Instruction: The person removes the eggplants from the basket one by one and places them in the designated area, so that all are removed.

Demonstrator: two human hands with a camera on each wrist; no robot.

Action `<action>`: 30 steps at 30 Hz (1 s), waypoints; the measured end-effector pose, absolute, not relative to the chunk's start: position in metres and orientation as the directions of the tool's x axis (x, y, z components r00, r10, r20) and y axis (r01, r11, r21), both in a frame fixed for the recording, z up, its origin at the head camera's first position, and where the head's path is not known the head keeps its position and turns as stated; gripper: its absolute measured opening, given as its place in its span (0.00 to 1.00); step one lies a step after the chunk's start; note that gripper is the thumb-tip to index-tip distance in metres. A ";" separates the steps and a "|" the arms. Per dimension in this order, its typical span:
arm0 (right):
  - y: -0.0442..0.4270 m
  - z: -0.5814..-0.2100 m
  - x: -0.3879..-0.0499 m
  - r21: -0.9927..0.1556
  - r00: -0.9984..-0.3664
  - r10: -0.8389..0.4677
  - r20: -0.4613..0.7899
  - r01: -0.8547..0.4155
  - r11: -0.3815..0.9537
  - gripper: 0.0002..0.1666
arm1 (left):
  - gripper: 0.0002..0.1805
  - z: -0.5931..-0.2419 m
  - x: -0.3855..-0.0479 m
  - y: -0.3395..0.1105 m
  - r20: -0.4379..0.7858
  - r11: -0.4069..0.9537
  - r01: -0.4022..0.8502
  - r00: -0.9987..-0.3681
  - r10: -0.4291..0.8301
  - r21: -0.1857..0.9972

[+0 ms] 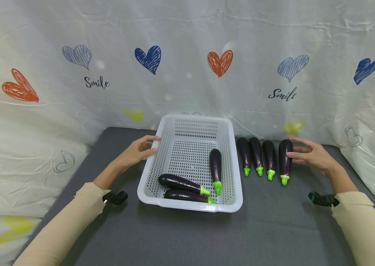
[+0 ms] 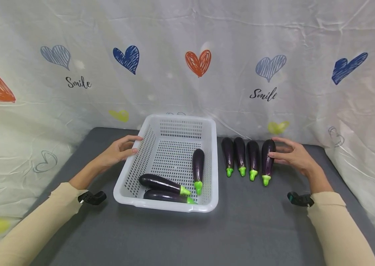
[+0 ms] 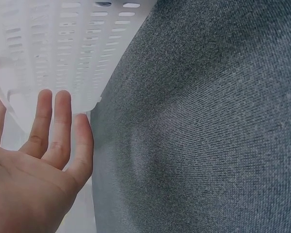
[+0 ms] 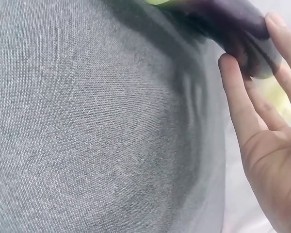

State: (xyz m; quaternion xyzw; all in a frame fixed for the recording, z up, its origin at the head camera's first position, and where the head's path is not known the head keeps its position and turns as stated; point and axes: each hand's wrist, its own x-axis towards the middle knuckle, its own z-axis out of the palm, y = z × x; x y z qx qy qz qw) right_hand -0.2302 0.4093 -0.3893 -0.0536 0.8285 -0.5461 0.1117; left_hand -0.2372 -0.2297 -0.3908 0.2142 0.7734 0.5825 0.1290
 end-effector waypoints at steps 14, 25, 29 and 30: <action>0.411 -0.400 -0.238 -0.932 -0.964 -0.212 -0.162 0.079 0.353 0.49 | 0.28 -0.389 -0.235 -0.229 0.038 0.252 0.174 -0.884 0.466 0.952; 0.405 -0.401 -0.245 -0.901 -0.971 -0.185 -0.151 0.058 0.429 0.50 | 0.28 -0.391 -0.236 -0.229 0.034 0.240 0.164 -0.882 0.469 0.957; 0.404 -0.402 -0.246 -0.906 -0.975 -0.175 -0.136 0.050 0.421 0.47 | 0.28 -0.390 -0.236 -0.228 0.031 0.243 0.162 -0.883 0.468 0.956; 0.404 -0.402 -0.246 -0.904 -0.976 -0.174 -0.129 0.044 0.425 0.47 | 0.28 -0.389 -0.235 -0.228 0.031 0.243 0.162 -0.883 0.467 0.956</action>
